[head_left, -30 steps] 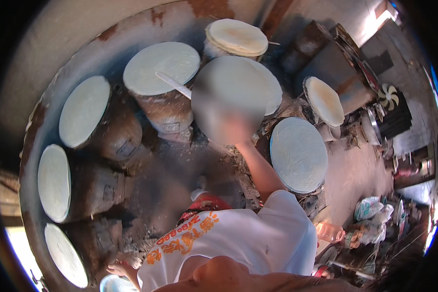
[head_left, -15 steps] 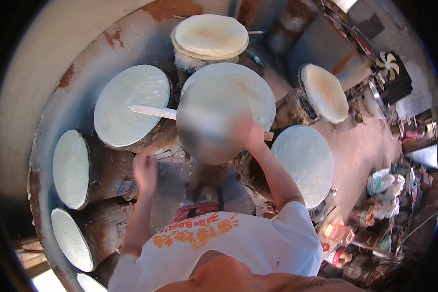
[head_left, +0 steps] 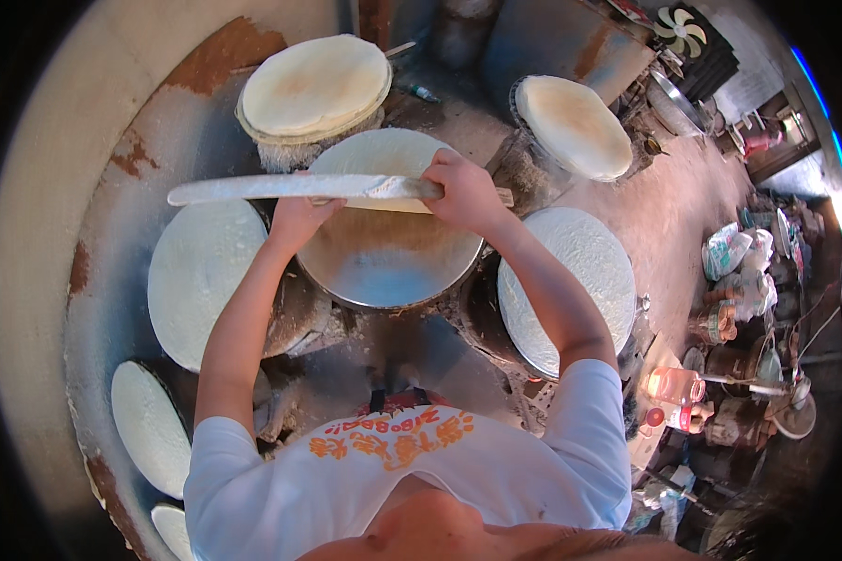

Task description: The person scoops batter from a basin using a ladle, pours it onto heated circular plates, spreads it into a thin layer with a wooden stick, and peels the cooked flatbread off by hand.

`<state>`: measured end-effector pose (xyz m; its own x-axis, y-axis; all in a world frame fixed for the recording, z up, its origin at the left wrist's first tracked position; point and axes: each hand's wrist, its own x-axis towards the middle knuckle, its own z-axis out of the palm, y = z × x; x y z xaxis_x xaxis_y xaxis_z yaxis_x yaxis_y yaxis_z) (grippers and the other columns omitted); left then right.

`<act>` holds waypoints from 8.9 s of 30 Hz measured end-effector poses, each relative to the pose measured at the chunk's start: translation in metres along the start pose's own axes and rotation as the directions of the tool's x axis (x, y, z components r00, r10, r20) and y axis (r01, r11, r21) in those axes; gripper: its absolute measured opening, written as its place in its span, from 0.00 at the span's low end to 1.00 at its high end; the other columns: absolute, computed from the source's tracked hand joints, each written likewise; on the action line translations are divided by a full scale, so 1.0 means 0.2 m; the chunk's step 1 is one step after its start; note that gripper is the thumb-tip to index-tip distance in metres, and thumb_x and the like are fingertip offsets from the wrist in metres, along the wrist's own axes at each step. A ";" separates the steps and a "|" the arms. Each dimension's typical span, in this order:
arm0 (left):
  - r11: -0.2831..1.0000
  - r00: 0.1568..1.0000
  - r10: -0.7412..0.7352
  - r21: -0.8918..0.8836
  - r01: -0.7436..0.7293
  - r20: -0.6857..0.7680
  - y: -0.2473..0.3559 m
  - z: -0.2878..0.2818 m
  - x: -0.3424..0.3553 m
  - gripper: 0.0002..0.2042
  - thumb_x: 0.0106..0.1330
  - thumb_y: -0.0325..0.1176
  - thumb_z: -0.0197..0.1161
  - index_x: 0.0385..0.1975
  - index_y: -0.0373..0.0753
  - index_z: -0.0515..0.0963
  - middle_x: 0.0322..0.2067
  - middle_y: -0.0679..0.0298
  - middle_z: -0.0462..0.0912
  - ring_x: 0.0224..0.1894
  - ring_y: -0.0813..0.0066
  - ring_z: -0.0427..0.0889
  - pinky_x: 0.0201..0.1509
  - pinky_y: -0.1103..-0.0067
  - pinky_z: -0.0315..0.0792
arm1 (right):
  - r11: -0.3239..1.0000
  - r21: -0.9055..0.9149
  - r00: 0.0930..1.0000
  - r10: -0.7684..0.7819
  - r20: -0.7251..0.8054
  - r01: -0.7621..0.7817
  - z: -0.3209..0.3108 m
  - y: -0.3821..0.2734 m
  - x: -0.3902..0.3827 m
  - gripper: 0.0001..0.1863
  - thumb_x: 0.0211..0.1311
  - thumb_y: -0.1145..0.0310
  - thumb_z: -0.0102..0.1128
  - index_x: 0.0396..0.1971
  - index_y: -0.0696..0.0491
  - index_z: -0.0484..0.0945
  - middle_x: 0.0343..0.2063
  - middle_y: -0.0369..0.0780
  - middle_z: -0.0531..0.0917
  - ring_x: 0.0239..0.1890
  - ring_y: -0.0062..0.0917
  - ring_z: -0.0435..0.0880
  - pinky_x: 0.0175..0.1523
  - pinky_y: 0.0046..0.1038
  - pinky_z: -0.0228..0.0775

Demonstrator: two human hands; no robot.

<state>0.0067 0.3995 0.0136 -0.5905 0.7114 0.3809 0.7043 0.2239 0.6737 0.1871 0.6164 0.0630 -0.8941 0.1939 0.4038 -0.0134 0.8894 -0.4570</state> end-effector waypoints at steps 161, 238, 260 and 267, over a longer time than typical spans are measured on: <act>-0.261 0.101 -0.390 0.215 0.941 -0.915 0.65 -1.25 -3.95 0.20 0.49 0.31 0.61 0.46 0.44 0.77 0.45 0.64 0.77 0.50 0.62 0.73 0.52 0.68 0.67 | 0.457 0.733 0.113 -0.876 0.469 0.503 1.72 -2.49 -0.70 0.22 0.47 0.66 0.66 0.47 0.42 0.80 0.22 0.38 0.76 0.23 0.35 0.78 0.27 0.36 0.70; 0.696 -0.208 0.013 -0.141 0.704 -0.978 1.37 -1.36 -4.71 0.02 0.54 0.27 0.64 0.26 0.42 0.78 0.42 0.58 0.80 0.62 0.55 0.64 0.68 0.57 0.49 | -0.321 0.902 -0.039 -0.945 -0.324 0.289 1.43 -3.74 -1.49 0.07 0.41 0.74 0.59 0.23 0.51 0.71 0.35 0.37 0.83 0.30 0.28 0.80 0.29 0.30 0.73; 0.957 0.934 -0.043 0.254 0.141 -0.355 1.24 -1.21 -1.58 0.29 0.54 0.18 0.62 0.59 0.42 0.70 0.28 0.59 0.82 0.29 0.71 0.79 0.40 0.80 0.73 | 0.631 0.759 0.971 -0.033 0.236 -0.162 0.02 -1.02 -0.77 0.16 0.44 0.65 0.71 0.25 0.57 0.73 0.22 0.35 0.75 0.27 0.17 0.70 0.34 0.25 0.65; 0.911 0.884 0.411 0.137 -0.389 -0.221 1.25 -0.33 0.44 0.14 0.60 0.27 0.63 0.46 0.42 0.77 0.32 0.56 0.83 0.33 0.68 0.84 0.38 0.79 0.74 | 0.905 0.391 0.914 0.290 -0.283 -0.166 -1.03 0.34 -0.08 0.08 0.51 0.73 0.62 0.30 0.57 0.74 0.27 0.37 0.82 0.32 0.20 0.79 0.33 0.24 0.71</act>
<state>0.1048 0.4744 0.2573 -0.3197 0.5741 0.7538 0.9254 0.0181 0.3787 0.2928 0.7584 0.1896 -0.6946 0.5522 0.4611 -0.0386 0.6113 -0.7904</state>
